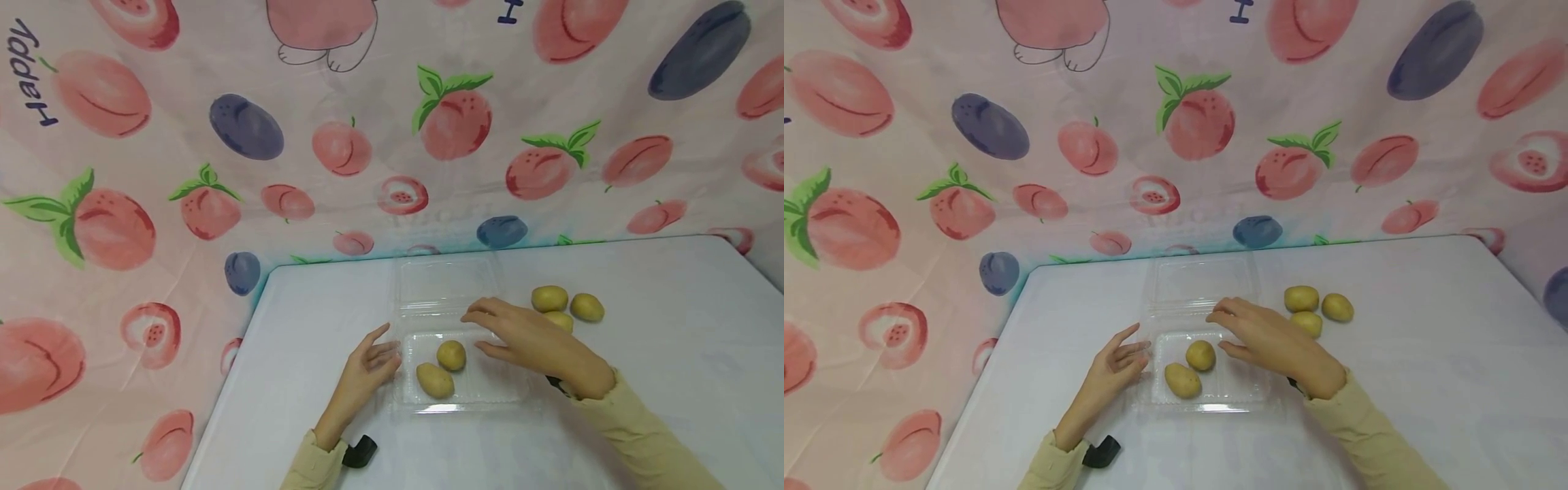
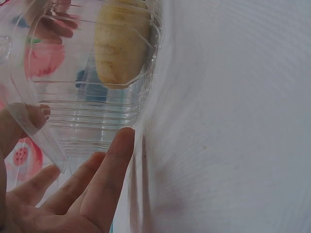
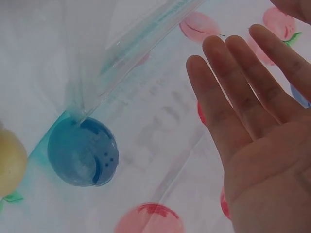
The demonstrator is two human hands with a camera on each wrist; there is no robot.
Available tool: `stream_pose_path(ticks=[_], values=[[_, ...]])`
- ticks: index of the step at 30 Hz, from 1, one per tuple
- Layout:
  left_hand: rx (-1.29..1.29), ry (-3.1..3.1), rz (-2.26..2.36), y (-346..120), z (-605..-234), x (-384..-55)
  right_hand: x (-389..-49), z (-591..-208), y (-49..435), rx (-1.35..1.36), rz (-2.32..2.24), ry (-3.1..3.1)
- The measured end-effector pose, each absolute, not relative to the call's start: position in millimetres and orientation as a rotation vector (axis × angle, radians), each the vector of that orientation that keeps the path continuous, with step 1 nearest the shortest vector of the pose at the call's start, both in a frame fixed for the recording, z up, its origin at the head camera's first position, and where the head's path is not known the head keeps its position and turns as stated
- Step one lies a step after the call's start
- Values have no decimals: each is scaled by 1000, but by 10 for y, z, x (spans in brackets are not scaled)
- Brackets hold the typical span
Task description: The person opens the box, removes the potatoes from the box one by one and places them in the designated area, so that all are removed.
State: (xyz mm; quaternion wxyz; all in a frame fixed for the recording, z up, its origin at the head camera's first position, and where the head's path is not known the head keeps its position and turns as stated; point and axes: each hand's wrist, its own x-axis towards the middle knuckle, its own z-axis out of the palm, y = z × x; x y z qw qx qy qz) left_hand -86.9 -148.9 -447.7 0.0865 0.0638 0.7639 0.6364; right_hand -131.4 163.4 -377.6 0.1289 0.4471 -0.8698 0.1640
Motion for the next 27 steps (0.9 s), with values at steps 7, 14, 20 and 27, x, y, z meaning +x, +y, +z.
stream_pose_path(ticks=[7, 14, 20, 27], values=[[188, 2287, 1876, -1497, -4487, -873, -1291, -3770, 1552, 1313, 508, -2647], [181, 2244, 1915, -1490, -4464, -862, -1283, -3830, 1485, 1328, 487, -2654], [178, 2223, 1934, -1488, -4464, -862, -1295, -3841, 1450, 1335, 460, -2677], [167, 2226, 1914, -1489, -4472, -869, -1314, -3821, 1386, 1354, 436, -2703]])
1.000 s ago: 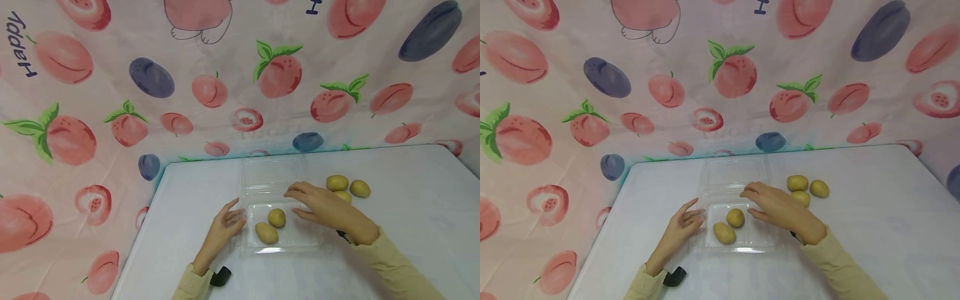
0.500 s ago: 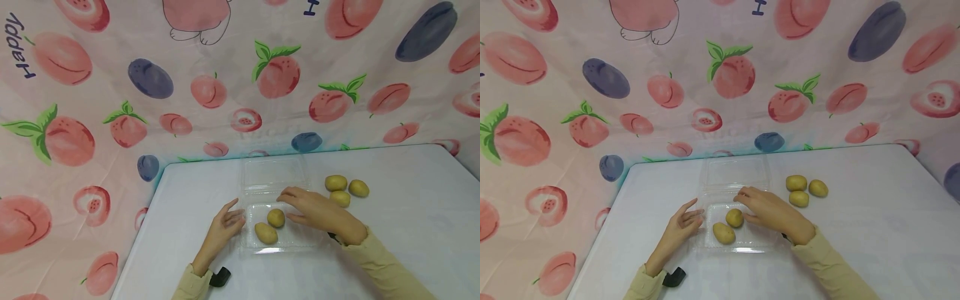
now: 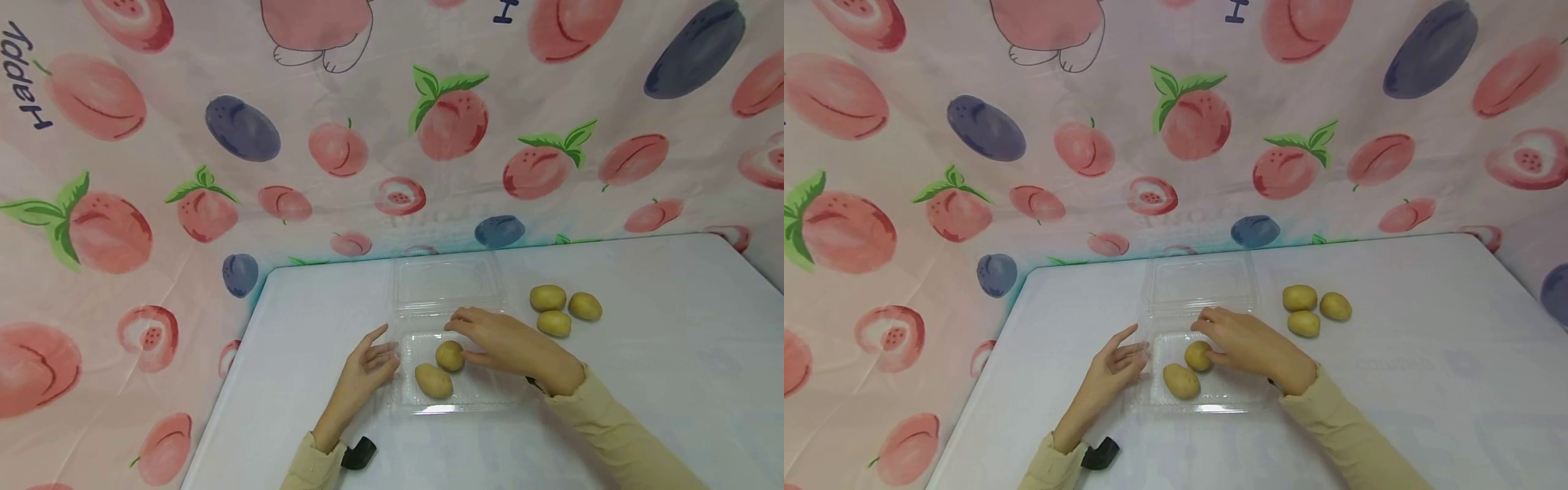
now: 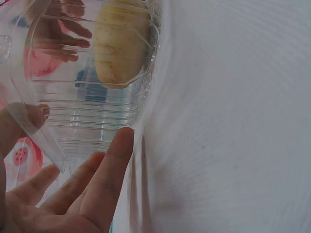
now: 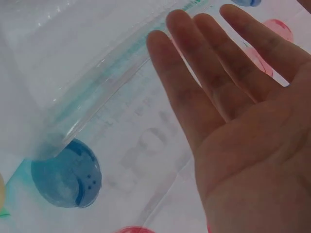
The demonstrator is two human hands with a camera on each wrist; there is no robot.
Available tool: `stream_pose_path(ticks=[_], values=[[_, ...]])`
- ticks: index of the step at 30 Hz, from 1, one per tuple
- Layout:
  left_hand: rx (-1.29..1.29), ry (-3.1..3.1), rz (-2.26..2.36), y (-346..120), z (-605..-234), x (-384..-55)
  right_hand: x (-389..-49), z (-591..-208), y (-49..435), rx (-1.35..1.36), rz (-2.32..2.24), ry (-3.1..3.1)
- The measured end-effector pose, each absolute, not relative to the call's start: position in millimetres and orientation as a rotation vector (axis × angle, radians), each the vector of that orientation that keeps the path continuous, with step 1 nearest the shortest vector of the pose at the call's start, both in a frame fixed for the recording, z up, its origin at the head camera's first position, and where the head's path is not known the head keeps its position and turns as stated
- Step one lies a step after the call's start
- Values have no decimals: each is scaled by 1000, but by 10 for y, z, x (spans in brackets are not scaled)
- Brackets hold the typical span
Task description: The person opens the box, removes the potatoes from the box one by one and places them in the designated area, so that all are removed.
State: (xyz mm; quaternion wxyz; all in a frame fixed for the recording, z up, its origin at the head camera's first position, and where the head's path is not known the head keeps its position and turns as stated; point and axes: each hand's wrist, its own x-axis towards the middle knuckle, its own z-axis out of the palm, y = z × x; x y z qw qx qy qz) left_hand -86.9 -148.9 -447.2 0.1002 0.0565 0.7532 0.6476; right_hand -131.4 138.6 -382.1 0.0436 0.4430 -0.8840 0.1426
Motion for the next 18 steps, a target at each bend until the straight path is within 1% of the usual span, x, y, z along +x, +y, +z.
stream_pose_path(ticks=[8, 18], values=[[181, 2230, 1918, -1486, -4474, -871, -1325, -3812, 1295, 1383, 452, -2737], [166, 2220, 1915, -1481, -4462, -857, -1348, -3911, 1191, 1427, 452, -2773]])
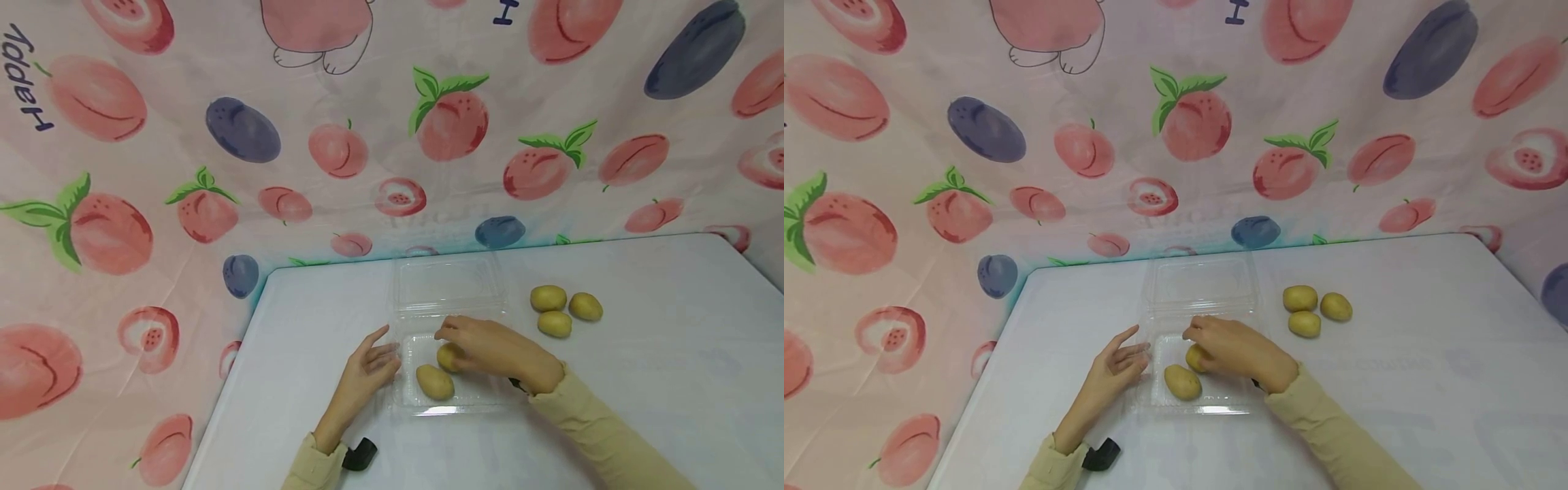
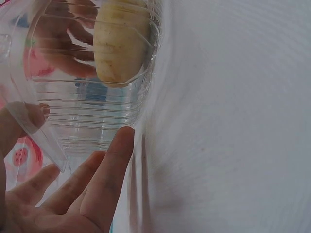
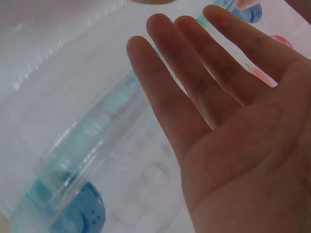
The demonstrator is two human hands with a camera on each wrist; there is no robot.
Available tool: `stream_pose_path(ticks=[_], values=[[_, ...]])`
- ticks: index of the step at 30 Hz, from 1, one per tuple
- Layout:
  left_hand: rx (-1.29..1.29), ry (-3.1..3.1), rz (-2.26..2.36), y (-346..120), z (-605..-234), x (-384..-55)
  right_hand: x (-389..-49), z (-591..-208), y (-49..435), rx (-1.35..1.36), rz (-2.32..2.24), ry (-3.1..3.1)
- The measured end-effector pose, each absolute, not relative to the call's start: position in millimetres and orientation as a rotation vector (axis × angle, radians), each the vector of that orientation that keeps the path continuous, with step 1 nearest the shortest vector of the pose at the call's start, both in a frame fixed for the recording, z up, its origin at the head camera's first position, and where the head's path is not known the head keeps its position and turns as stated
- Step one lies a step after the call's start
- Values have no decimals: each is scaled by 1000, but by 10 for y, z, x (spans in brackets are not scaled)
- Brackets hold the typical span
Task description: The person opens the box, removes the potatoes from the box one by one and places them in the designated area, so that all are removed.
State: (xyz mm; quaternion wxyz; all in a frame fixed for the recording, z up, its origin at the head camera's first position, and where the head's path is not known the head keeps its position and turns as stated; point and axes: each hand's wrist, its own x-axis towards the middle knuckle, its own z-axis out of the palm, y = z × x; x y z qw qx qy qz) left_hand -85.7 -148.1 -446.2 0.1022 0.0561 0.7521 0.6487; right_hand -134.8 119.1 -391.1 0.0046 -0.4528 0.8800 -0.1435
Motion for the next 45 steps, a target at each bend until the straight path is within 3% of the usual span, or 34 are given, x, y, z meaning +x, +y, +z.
stream_pose_path(ticks=[23, 45], values=[[180, 2205, 1938, -1472, -4452, -857, -1399, -4057, 1159, -1473, -468, 2668], [196, 2245, 1911, -1482, -4487, -867, -1360, -3794, 1294, -1481, -454, 2747]])
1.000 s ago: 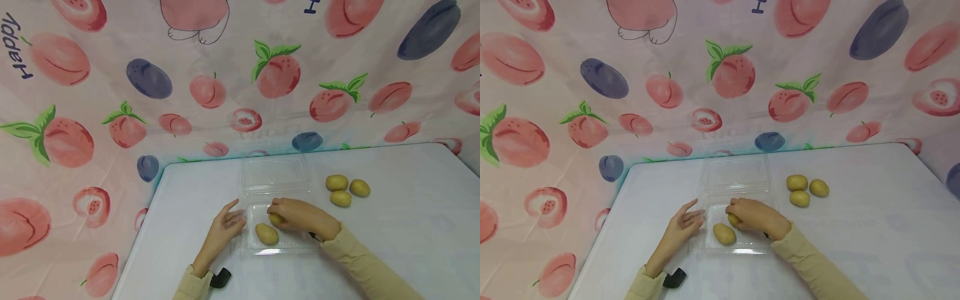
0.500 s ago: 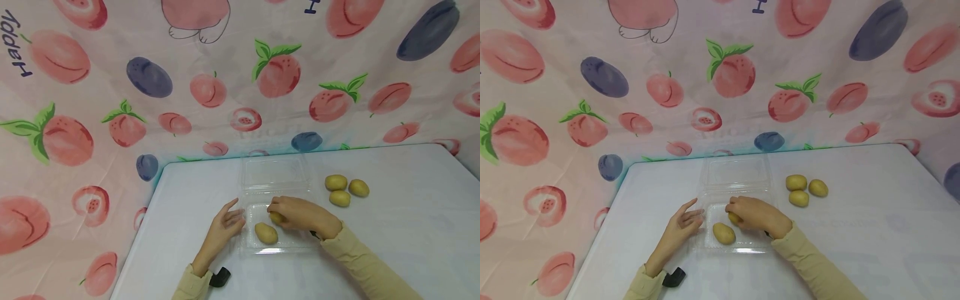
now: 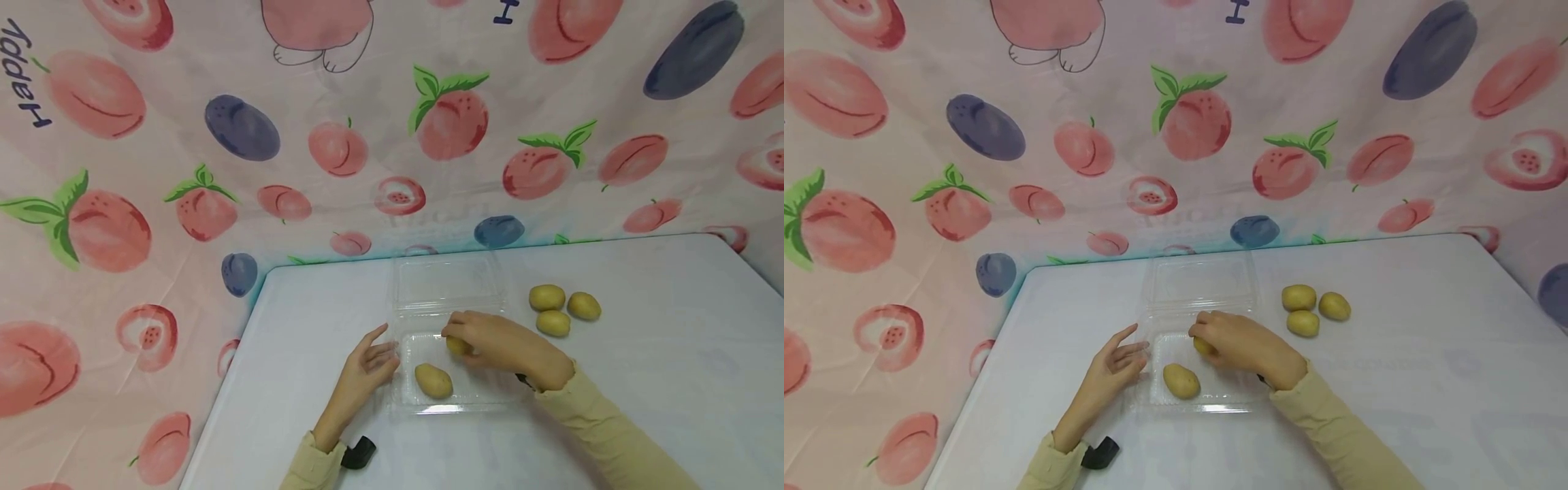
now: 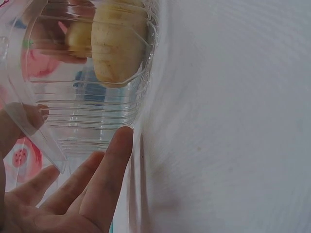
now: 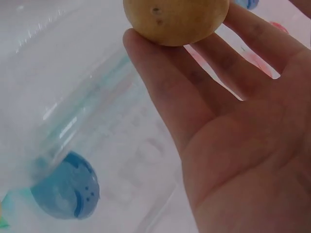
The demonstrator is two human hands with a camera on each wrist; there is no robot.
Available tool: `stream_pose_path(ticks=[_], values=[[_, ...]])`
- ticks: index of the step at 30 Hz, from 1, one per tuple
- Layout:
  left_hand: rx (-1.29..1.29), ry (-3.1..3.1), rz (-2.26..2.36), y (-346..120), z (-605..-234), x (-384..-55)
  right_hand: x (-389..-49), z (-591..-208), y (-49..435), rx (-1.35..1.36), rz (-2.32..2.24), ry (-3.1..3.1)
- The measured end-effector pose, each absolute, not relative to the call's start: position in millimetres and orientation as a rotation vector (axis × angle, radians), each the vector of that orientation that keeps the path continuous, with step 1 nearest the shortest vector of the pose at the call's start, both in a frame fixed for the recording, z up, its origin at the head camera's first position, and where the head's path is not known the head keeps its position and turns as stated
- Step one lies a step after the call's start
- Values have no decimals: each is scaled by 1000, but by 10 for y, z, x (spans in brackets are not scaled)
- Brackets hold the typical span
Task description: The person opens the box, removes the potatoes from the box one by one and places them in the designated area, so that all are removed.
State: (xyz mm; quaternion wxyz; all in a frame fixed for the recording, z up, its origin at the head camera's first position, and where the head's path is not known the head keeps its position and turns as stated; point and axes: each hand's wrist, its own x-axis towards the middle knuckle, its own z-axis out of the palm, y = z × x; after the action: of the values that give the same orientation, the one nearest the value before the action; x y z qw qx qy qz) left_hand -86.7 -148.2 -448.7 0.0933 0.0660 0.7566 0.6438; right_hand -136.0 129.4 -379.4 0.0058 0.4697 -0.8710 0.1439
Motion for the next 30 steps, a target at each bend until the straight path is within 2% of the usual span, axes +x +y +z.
stream_pose_path(ticks=[30], values=[[168, 2253, 1893, -1475, -4466, -860, -1312, -3593, 1787, 1279, 508, -2761]])
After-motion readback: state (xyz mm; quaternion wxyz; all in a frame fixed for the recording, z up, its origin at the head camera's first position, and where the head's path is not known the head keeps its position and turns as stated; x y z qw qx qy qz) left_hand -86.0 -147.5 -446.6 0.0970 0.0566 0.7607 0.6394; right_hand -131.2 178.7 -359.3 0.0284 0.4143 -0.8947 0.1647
